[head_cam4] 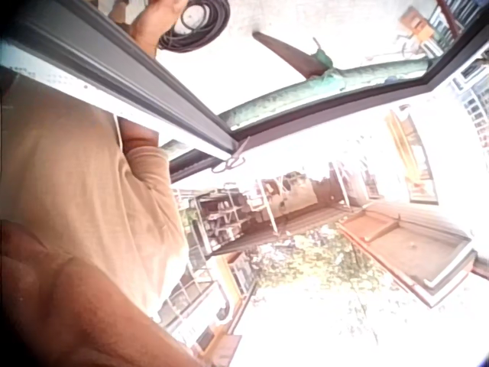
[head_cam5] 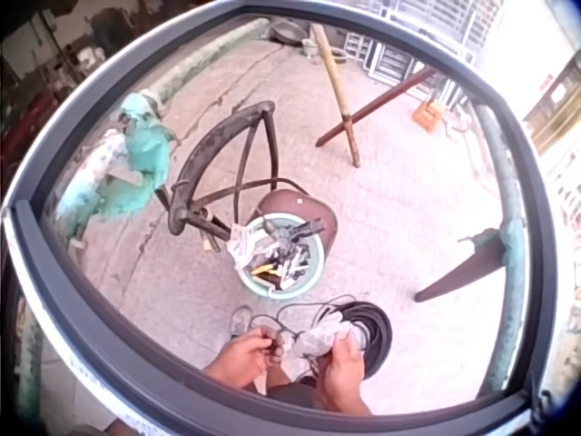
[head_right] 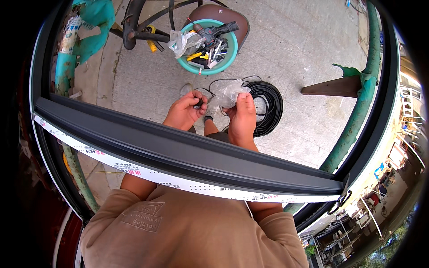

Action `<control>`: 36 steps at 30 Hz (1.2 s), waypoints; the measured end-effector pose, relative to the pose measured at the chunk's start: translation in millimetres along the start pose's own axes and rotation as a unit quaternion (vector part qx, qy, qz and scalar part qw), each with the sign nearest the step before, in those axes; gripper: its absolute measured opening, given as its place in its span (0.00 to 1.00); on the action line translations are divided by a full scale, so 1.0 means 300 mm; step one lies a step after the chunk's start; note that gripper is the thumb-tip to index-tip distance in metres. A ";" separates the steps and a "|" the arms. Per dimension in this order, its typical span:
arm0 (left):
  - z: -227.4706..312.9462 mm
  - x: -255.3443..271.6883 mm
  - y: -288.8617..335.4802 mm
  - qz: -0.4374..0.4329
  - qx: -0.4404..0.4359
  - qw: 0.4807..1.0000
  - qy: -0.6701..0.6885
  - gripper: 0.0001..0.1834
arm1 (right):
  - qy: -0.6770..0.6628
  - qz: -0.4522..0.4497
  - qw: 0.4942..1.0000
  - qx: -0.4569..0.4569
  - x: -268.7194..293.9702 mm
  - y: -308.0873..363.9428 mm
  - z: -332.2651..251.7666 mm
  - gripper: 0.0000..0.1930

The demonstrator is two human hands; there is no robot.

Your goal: The person assembles components onto a white window frame, handling screws and using a drill to secure them into the frame, then handling a rubber gasket and using pliers to work on a corner.

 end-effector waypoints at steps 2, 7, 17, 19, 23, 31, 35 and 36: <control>0.006 -0.008 0.000 -0.032 -0.001 0.999 0.030 0.11 | -0.003 -0.011 1.000 0.001 -0.005 -0.004 -0.032 0.14; 0.026 -0.089 -0.002 -0.030 0.005 0.999 0.026 0.14 | 0.075 -0.028 0.997 -0.011 -0.005 -0.004 -0.042 0.13; 0.006 -0.158 -0.026 -0.036 0.040 0.998 0.011 0.28 | 0.418 -0.086 0.883 0.197 -0.150 0.093 -0.142 0.12; -0.007 -0.139 -0.038 -0.044 0.040 0.998 0.019 0.27 | 0.458 -0.076 0.862 0.206 -0.152 0.094 -0.146 0.12; -0.016 -0.137 -0.042 -0.044 0.033 0.998 0.031 0.26 | 0.426 0.003 0.892 0.154 -0.109 0.072 -0.140 0.14; -0.025 -0.143 -0.049 -0.096 0.018 0.993 0.060 0.25 | 0.354 0.049 0.924 0.136 -0.051 0.060 -0.106 0.15; -0.036 -0.091 -0.075 -0.025 0.026 0.997 0.073 0.24 | 0.425 -0.064 0.874 0.229 -0.106 0.091 -0.130 0.13; -0.040 -0.080 -0.079 -0.037 0.028 0.996 0.081 0.23 | 0.453 -0.087 0.847 0.265 -0.125 0.104 -0.139 0.13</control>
Point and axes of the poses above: each hand's wrist, its own y-axis away from the middle knuckle, its own x-axis out of the back of the hand, z = x × y, the point moved 6 cm from there along -y, towards the middle knuckle, and after that the axes turned 3 degrees about x, right-handed, at the moved point
